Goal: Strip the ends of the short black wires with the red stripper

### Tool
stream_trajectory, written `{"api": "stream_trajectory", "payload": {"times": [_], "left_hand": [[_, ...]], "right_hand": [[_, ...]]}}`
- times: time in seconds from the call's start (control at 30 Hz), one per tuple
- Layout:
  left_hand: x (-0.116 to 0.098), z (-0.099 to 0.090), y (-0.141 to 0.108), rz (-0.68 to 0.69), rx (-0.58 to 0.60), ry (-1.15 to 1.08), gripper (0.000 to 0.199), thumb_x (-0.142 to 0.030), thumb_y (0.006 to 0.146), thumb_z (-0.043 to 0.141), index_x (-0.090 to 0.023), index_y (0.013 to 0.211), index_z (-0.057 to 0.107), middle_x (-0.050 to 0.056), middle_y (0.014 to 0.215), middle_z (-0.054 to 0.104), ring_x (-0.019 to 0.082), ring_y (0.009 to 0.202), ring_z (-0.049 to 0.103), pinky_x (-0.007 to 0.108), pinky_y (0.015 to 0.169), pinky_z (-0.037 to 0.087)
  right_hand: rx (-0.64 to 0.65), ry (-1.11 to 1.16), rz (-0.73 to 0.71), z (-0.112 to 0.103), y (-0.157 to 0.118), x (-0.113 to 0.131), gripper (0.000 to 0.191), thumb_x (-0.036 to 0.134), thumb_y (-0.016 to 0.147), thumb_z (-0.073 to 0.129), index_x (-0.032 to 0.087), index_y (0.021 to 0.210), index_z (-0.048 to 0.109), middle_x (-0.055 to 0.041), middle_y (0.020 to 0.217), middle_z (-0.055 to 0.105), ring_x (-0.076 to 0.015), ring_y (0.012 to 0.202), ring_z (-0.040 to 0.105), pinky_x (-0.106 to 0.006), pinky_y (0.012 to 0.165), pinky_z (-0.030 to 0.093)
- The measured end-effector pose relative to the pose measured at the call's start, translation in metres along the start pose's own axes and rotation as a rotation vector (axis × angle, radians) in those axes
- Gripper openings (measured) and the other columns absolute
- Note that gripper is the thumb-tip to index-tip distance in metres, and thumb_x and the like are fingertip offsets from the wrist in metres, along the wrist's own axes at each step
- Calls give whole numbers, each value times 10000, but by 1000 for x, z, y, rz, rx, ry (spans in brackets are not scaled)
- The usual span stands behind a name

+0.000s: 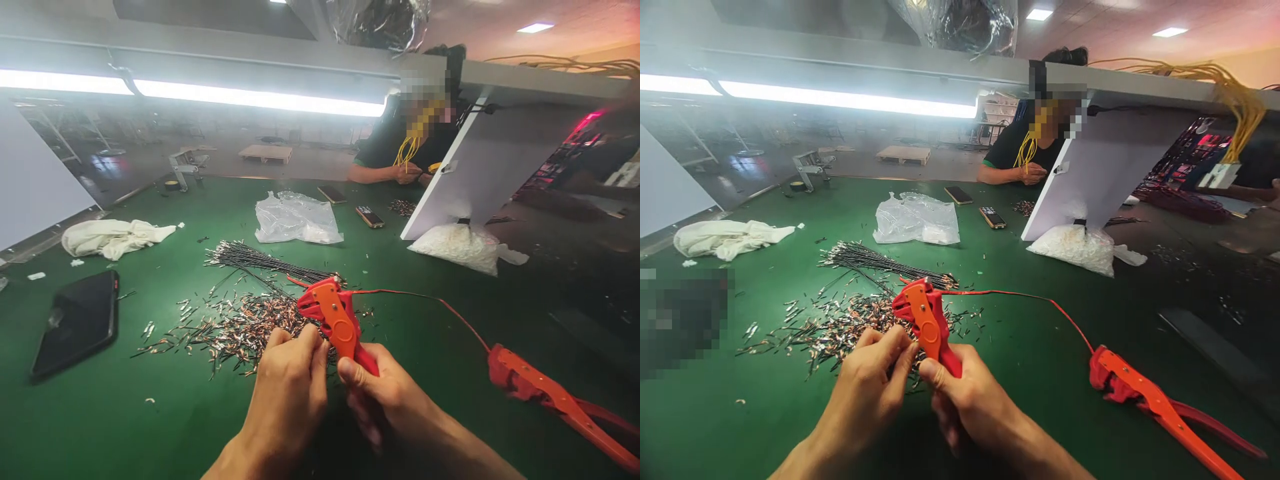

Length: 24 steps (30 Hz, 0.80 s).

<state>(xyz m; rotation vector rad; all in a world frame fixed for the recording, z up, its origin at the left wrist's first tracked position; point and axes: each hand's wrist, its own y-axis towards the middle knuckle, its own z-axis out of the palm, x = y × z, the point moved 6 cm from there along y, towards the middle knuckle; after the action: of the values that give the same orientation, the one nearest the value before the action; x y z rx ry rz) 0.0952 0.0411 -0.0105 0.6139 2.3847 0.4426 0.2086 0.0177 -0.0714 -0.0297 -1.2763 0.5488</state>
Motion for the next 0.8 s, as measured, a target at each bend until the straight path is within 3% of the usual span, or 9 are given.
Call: {"api": "stream_trajectory", "payload": {"times": [0.1,0.2,0.3,0.47,0.57,0.67,0.8], "left_hand": [[3,-1,-1,-32,-31,-36,236,-166,925,462,-215,694,474,-32,571,573,165,563,487,261,570,375],[10,-4,0,-111,-70,-146,174,-209,951,457,-226,789,517,-48,596,567,137,533,488,232,529,347],[10,-3,1,-141,-6,-243,140,-212,972,423,-237,861,505,-73,586,525,99,464,457,204,466,302],[-7,2,1,53,108,-179,143,-149,945,428,-242,857,491,-50,683,598,106,554,556,200,535,371],[-15,5,-2,170,112,-56,156,-140,949,387,-266,1003,461,-56,656,612,133,527,572,228,526,358],[-18,13,-6,206,168,-4,259,-155,954,351,-237,1199,332,-80,562,574,141,403,512,236,446,275],[-19,21,-11,216,252,-22,301,-132,925,315,-197,1215,272,-80,534,543,148,369,479,241,417,240]], "right_hand": [[3,58,-8,-1,0,1,450,606,819,631,184,784,477,73,448,513,-77,289,440,-181,292,408],[-28,199,-136,-3,1,11,415,549,819,664,156,861,537,26,615,583,-102,475,562,-231,480,500],[-49,277,-221,-5,1,20,330,455,853,660,154,944,560,-7,733,619,-128,603,594,-266,590,503],[-131,298,-238,-13,2,23,228,343,842,688,156,898,571,-5,752,605,-125,608,566,-270,593,477],[-142,282,-248,-14,1,23,209,306,821,704,167,903,570,10,713,592,-135,611,555,-286,606,478],[-118,176,-269,-12,0,23,192,314,834,695,159,893,599,6,724,592,-133,644,542,-282,644,469],[-142,66,-287,-11,-1,26,218,310,790,732,169,915,623,10,807,595,-134,747,529,-265,723,457]]}}
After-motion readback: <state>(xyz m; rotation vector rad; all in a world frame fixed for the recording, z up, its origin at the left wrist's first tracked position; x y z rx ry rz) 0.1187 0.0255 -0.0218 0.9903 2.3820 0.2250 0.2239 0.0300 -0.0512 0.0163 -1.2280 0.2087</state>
